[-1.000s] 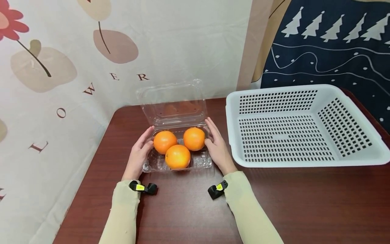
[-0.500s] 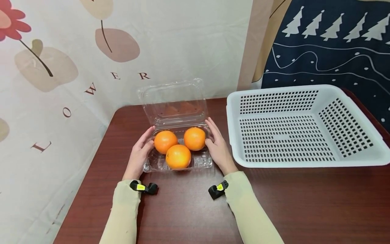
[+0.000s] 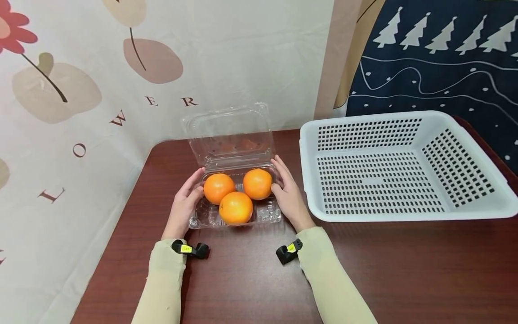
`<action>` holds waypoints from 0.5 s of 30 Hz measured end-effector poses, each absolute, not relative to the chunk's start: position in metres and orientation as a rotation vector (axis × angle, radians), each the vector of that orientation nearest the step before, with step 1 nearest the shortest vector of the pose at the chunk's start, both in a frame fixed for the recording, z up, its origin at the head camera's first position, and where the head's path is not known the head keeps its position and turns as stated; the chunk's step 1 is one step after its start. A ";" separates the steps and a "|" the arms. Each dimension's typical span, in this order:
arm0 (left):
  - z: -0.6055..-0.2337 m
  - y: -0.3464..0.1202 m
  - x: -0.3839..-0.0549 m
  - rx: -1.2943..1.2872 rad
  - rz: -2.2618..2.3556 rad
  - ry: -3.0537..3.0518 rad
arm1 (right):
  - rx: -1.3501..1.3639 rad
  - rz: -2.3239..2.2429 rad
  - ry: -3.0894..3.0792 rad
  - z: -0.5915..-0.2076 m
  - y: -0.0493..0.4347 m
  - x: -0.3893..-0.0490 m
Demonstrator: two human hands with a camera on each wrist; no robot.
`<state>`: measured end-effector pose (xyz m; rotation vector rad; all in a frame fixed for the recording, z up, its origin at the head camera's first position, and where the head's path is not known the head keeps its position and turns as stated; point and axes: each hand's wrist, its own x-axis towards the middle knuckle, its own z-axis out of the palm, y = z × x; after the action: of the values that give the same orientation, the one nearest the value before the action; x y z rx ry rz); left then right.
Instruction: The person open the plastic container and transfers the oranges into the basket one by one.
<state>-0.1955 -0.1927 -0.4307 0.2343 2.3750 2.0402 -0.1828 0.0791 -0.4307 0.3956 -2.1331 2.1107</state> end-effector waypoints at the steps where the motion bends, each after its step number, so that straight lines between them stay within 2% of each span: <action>1: -0.431 -0.193 -0.196 0.234 2.043 2.371 | 0.397 2.112 -2.133 -0.431 0.079 -0.183; 15: -0.429 -0.193 -0.194 0.192 2.043 2.363 | 0.403 2.098 -2.144 -0.430 0.078 -0.182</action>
<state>-0.1941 -0.1934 -0.4292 0.1924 2.3628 2.0425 -0.1823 0.0785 -0.4305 0.4027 -2.1445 2.0978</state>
